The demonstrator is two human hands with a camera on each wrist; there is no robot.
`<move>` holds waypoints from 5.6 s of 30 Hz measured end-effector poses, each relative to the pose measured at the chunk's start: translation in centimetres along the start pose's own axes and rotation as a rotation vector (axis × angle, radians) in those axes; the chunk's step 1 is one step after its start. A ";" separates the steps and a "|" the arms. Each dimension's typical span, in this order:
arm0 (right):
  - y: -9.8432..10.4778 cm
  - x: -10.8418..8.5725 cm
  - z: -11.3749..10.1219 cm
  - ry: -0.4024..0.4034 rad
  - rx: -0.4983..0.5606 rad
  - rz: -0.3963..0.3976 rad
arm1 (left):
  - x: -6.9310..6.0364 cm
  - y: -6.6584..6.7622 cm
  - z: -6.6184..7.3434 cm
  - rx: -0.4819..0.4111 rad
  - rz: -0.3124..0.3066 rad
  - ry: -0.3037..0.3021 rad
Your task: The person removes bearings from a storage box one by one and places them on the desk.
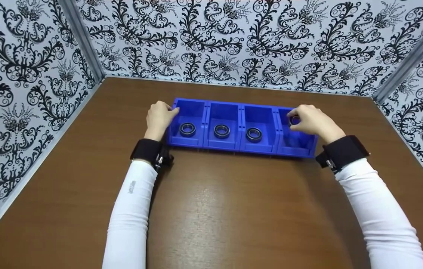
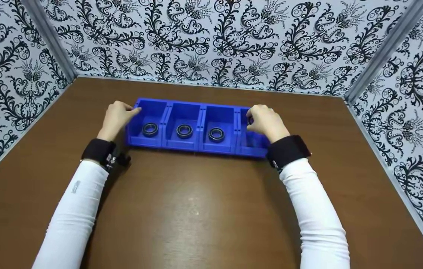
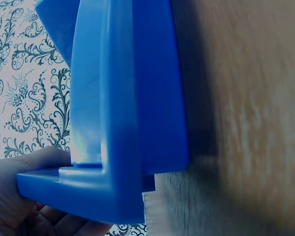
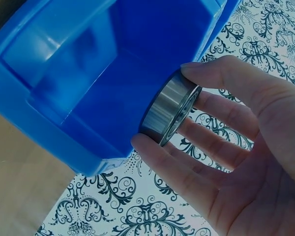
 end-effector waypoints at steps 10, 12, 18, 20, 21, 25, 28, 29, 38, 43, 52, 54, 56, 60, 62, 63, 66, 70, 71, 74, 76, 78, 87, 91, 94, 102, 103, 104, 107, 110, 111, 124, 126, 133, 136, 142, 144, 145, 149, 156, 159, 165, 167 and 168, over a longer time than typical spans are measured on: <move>0.4 -0.5 -0.2 0.000 -0.007 0.004 | 0.1 0.1 0.0 -0.008 0.003 -0.006; 0.5 -0.6 -0.2 0.001 -0.009 0.006 | 0.1 0.1 0.1 -0.004 0.001 -0.008; 0.8 -0.8 -0.5 0.017 -0.019 0.012 | 0.1 0.3 0.2 0.005 0.002 -0.014; 0.9 -0.9 -0.5 0.024 -0.023 0.012 | 0.1 0.3 0.2 0.003 0.005 -0.015; 0.9 -0.9 -0.6 0.026 -0.025 0.012 | 0.1 0.3 0.2 0.000 0.007 -0.015; 1.1 -1.2 -0.7 0.027 -0.028 0.013 | 0.1 0.3 0.2 -0.009 0.007 -0.012; 1.1 -1.5 -0.9 0.027 -0.026 0.017 | 0.0 0.2 0.2 -0.012 0.004 -0.010; 1.2 -1.6 -0.9 0.028 -0.027 0.020 | 0.0 0.2 0.2 -0.010 0.004 -0.010; 1.4 -2.7 -1.6 0.047 -0.036 0.033 | 0.0 0.1 0.2 -0.017 0.008 -0.014; 1.5 -3.3 -1.9 0.060 -0.044 0.029 | 0.0 0.1 0.1 -0.013 0.013 -0.016; 1.5 -4.0 -2.3 0.065 -0.047 0.025 | 0.0 0.0 0.0 -0.018 0.005 -0.008; 1.5 -4.1 -2.3 0.067 -0.051 0.024 | 0.0 0.1 0.1 -0.020 0.005 -0.009; 1.6 -4.2 -2.4 0.069 -0.054 0.026 | 0.0 0.1 0.1 -0.020 0.005 -0.008; 1.7 -4.5 -2.5 0.080 -0.052 0.035 | 0.0 0.0 0.1 -0.018 0.000 -0.004; 1.7 -4.7 -2.5 0.083 -0.050 0.038 | 0.0 0.0 0.1 -0.016 -0.004 -0.002; 1.7 -4.8 -2.6 0.085 -0.048 0.039 | 0.0 0.0 0.1 -0.015 -0.006 -0.001; 1.6 -5.1 -2.6 0.084 -0.051 0.040 | 0.0 0.0 0.0 -0.014 -0.009 0.000; 1.7 -5.4 -2.7 0.080 -0.056 0.044 | 0.0 0.0 0.1 -0.008 -0.006 0.002; 1.7 -5.5 -2.7 0.078 -0.057 0.044 | 0.0 0.0 0.1 -0.005 -0.003 0.003; 1.7 -5.8 -2.7 0.071 -0.054 0.045 | 0.0 0.0 0.2 0.004 0.000 0.002; 1.7 -6.0 -2.7 0.071 -0.051 0.044 | 0.0 0.0 0.2 0.005 0.002 0.000; 1.7 -6.2 -2.8 0.077 -0.049 0.046 | -0.1 0.1 0.3 0.003 0.003 0.000; 1.6 -7.0 -3.1 0.092 -0.053 0.052 | -0.1 0.1 0.2 -0.004 0.002 0.001; 1.6 -7.4 -3.0 0.108 -0.049 0.060 | -0.1 0.1 0.1 -0.004 0.003 -0.004; 1.6 -7.5 -3.0 0.125 -0.047 0.068 | -0.1 0.1 0.1 -0.002 0.004 -0.007; 1.4 -8.4 -3.3 0.126 -0.028 0.067 | -0.1 0.1 0.1 -0.001 0.003 0.001; 1.3 -8.5 -3.3 0.126 -0.026 0.065 | -0.1 0.0 0.1 0.000 0.001 0.004; 1.3 -8.6 -3.4 0.125 -0.024 0.063 | -0.1 0.0 0.1 0.000 -0.001 0.007; 1.2 -8.8 -3.4 0.129 -0.026 0.061 | -0.1 0.0 0.1 -0.001 -0.007 0.009; 1.1 -9.1 -3.5 0.137 -0.030 0.061 | -0.1 0.0 0.1 0.002 -0.005 0.005; 1.1 -9.2 -3.5 0.141 -0.031 0.062 | -0.1 0.0 0.1 0.003 -0.003 0.003; 0.6 -10.3 -3.6 0.147 -0.023 0.064 | -0.1 0.1 0.2 -0.010 0.001 0.001; 0.5 -10.4 -3.6 0.146 -0.021 0.064 | -0.1 0.2 0.3 -0.008 0.001 -0.004; 0.0 -11.1 -3.5 0.156 -0.023 0.072 | 0.0 0.0 0.0 0.003 0.004 0.002; -0.2 -11.4 -3.5 0.161 -0.021 0.076 | 0.0 0.0 -0.1 0.013 0.010 -0.002; -0.5 -11.9 -3.4 0.152 -0.009 0.071 | 0.1 -0.1 -0.2 0.005 0.010 -0.005; -0.6 -12.0 -3.4 0.150 -0.007 0.069 | 0.1 -0.1 -0.2 0.001 0.007 -0.006; -0.6 -12.1 -3.5 0.151 -0.006 0.070 | 0.1 -0.1 -0.2 -0.001 0.005 -0.006; -0.9 -12.4 -3.5 0.153 0.002 0.071 | 0.0 0.0 -0.1 -0.004 0.001 -0.007; -1.4 -13.0 -3.6 0.150 0.009 0.059 | -0.1 0.0 0.0 -0.004 -0.007 0.000; -1.7 -13.3 -3.6 0.149 0.001 0.048 | -0.1 0.0 0.0 -0.011 -0.004 -0.002; -2.2 -13.6 -3.5 0.158 -0.006 0.042 | 0.0 0.1 0.0 -0.006 0.006 -0.004; -2.4 -13.7 -3.4 0.161 -0.002 0.041 | 0.0 0.0 0.0 -0.006 0.008 -0.002; -2.4 -13.8 -3.4 0.159 0.002 0.038 | -0.1 0.0 0.0 -0.011 0.006 0.000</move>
Point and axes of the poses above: each hand's wrist, its own x-axis towards the middle knuckle, its own y-axis out of the back of the hand, z = x × y, the point moved 6 cm from there along x, towards the middle knuckle, and after that the axes turned 13 degrees about -y, right-handed, at the moved point
